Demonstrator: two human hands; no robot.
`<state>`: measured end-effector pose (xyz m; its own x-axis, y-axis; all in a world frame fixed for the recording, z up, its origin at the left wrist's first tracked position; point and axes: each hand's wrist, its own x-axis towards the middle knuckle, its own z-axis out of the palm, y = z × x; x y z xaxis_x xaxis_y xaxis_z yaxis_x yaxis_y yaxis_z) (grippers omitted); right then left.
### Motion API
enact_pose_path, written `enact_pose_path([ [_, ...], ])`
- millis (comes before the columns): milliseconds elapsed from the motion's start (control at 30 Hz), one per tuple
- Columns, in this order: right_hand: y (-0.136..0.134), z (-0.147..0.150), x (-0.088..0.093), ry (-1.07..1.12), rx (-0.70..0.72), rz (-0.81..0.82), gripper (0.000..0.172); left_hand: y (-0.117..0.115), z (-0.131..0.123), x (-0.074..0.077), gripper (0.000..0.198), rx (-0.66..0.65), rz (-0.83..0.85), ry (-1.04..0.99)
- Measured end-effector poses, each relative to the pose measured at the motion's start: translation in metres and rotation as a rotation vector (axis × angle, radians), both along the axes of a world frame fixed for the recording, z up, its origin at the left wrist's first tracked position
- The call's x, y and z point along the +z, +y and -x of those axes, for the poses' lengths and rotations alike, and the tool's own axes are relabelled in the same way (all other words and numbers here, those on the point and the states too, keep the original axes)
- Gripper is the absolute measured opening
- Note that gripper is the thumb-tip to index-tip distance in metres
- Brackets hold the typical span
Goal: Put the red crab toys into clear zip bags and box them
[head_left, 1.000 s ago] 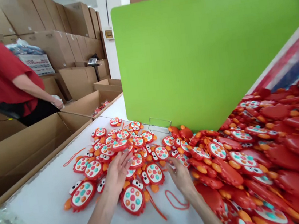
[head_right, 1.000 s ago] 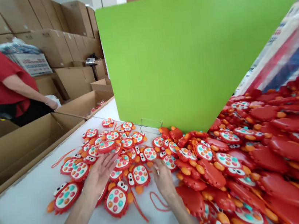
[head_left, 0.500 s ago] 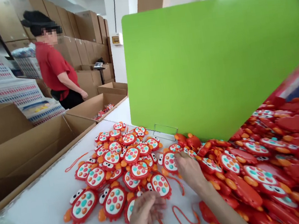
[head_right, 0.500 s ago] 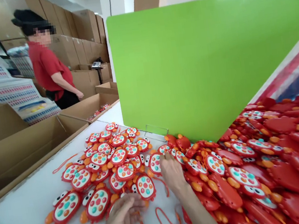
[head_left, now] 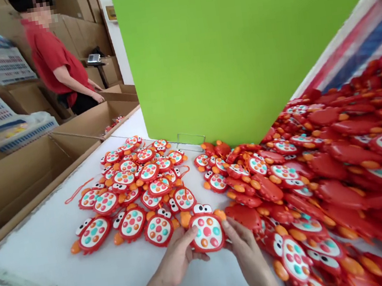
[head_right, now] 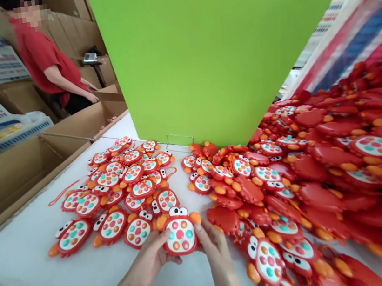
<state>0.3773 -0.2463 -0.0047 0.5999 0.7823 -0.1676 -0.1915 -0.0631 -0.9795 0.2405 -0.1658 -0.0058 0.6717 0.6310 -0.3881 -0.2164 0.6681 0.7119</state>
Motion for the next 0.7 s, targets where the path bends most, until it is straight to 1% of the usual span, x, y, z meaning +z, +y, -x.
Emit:
enact_pose_path([
  [67,-0.003,0.005,0.0,0.151,0.097,-0.008,0.027,-0.008,0.003,-0.002,0.04,-0.027,-0.071,0.055],
  [100,-0.005,0.008,0.0,0.194,0.108,-0.02,0.025,-0.012,0.003,-0.001,0.043,-0.023,-0.123,0.077],
  [167,-0.006,0.017,-0.003,0.23,0.037,-0.064,0.025,-0.02,0.001,0.001,0.052,0.009,-0.231,0.078],
  [233,-0.008,0.025,-0.008,0.254,-0.036,-0.085,0.03,-0.026,-0.001,0.005,0.06,0.048,-0.305,0.103],
  [300,-0.011,0.031,-0.014,0.291,-0.066,-0.086,0.035,-0.028,-0.002,0.008,0.058,0.075,-0.352,0.191],
  [367,-0.014,0.034,-0.019,0.331,-0.051,-0.079,0.038,-0.026,0.001,0.009,0.053,0.07,-0.403,0.278],
  [400,-0.016,0.034,-0.021,0.343,-0.027,-0.078,0.038,-0.025,0.003,0.008,0.053,0.055,-0.422,0.29],
  [467,-0.019,0.033,-0.022,0.328,0.033,-0.085,0.036,-0.023,0.008,0.003,0.055,-0.004,-0.413,0.27],
  [533,-0.022,0.032,-0.022,0.268,0.068,-0.079,0.034,-0.022,0.013,-0.003,0.055,-0.029,-0.356,0.253],
  [600,-0.025,0.031,-0.022,0.188,0.062,-0.045,0.035,-0.024,0.017,-0.008,0.054,-0.003,-0.315,0.269],
  [700,-0.026,0.027,-0.021,0.061,0.016,0.011,0.043,-0.027,0.02,-0.012,0.053,0.059,-0.305,0.335],
])
